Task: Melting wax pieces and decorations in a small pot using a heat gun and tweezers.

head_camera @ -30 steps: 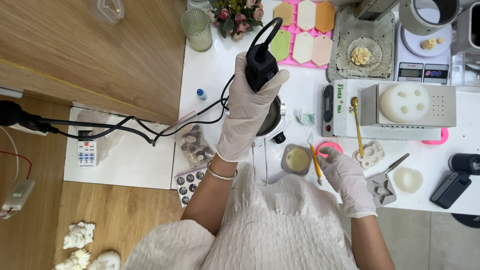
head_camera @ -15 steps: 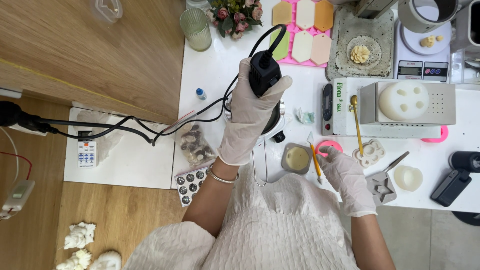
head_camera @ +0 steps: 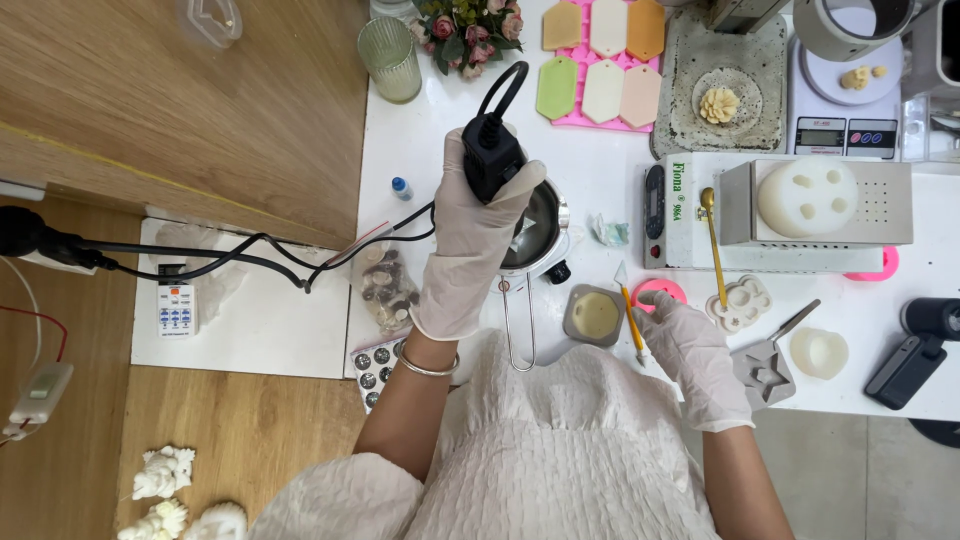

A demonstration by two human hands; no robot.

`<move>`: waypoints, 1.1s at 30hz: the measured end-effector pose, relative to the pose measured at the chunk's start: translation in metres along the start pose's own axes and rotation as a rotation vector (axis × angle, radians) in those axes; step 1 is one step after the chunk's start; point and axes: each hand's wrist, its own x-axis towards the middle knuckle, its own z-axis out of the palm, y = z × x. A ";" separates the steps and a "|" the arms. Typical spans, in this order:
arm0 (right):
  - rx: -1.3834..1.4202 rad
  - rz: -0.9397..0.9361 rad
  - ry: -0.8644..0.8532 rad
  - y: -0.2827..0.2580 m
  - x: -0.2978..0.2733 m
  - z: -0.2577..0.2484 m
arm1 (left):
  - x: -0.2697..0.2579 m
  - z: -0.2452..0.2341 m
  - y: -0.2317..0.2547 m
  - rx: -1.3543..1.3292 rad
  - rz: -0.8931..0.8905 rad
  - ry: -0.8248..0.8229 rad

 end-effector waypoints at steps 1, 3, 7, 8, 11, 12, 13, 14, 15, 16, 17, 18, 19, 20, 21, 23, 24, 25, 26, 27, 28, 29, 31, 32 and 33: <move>0.000 0.000 0.000 0.001 0.001 0.001 | 0.000 -0.003 0.000 0.001 0.000 0.000; 0.017 -0.028 0.008 0.003 0.003 0.003 | 0.001 -0.008 -0.001 0.028 0.053 -0.007; 0.022 0.018 -0.038 -0.008 -0.003 -0.007 | 0.008 -0.014 -0.008 -0.125 0.064 0.040; 0.024 0.027 -0.043 -0.009 -0.004 -0.008 | 0.010 -0.016 -0.009 -0.183 0.041 0.049; 0.039 0.057 -0.064 -0.011 -0.005 -0.011 | 0.016 -0.020 -0.015 -0.253 0.043 0.064; 0.050 0.078 -0.079 -0.012 -0.006 -0.012 | 0.019 -0.021 -0.018 -0.268 0.068 0.072; 0.051 0.079 -0.079 -0.008 -0.003 -0.009 | 0.021 -0.021 -0.020 -0.268 0.067 0.070; 0.039 0.049 -0.055 -0.005 -0.001 -0.006 | 0.023 -0.021 -0.022 -0.299 0.063 0.079; 0.026 0.018 -0.031 -0.001 0.001 -0.003 | 0.026 -0.021 -0.024 -0.330 0.058 0.087; 0.027 0.019 -0.032 -0.002 0.000 -0.004 | 0.026 -0.021 -0.026 -0.330 0.057 0.087; 0.037 0.037 -0.044 -0.003 -0.001 -0.004 | 0.026 -0.021 -0.028 -0.317 0.066 0.088; 0.046 0.054 -0.055 -0.004 -0.001 -0.005 | 0.027 -0.020 -0.030 -0.304 0.076 0.089; 0.046 0.055 -0.054 -0.001 0.001 -0.003 | 0.027 -0.019 -0.029 -0.305 0.076 0.088; 0.023 0.024 -0.024 0.001 0.002 0.000 | 0.026 -0.017 -0.027 -0.269 0.075 0.077; -0.001 -0.006 0.007 0.004 0.003 0.002 | 0.026 -0.016 -0.026 -0.233 0.075 0.066; -0.003 -0.013 0.009 0.004 0.003 0.001 | 0.025 -0.010 -0.022 -0.136 0.101 0.060; -0.006 -0.020 0.011 0.004 0.003 0.001 | 0.024 -0.007 -0.021 -0.039 0.126 0.054; -0.006 -0.019 0.012 0.005 0.004 0.002 | 0.023 -0.004 -0.019 -0.040 0.126 0.053; -0.011 -0.013 0.010 0.005 0.004 0.002 | 0.022 -0.001 -0.018 0.023 0.108 0.064; -0.015 -0.007 0.008 0.006 0.004 0.003 | 0.021 0.002 -0.017 0.086 0.091 0.076; -0.015 -0.007 0.008 0.007 0.005 0.004 | 0.021 0.005 -0.018 0.085 0.091 0.076; -0.005 -0.013 0.012 0.008 0.005 0.005 | 0.021 0.009 -0.019 0.064 0.086 0.075; 0.005 -0.018 0.015 0.010 0.005 0.006 | 0.019 0.013 -0.017 0.042 0.080 0.073; 0.019 -0.032 0.023 0.011 0.005 0.007 | 0.018 0.015 -0.014 0.017 0.047 0.061; 0.033 -0.047 0.031 0.011 0.005 0.007 | 0.017 0.017 -0.011 -0.009 0.014 0.049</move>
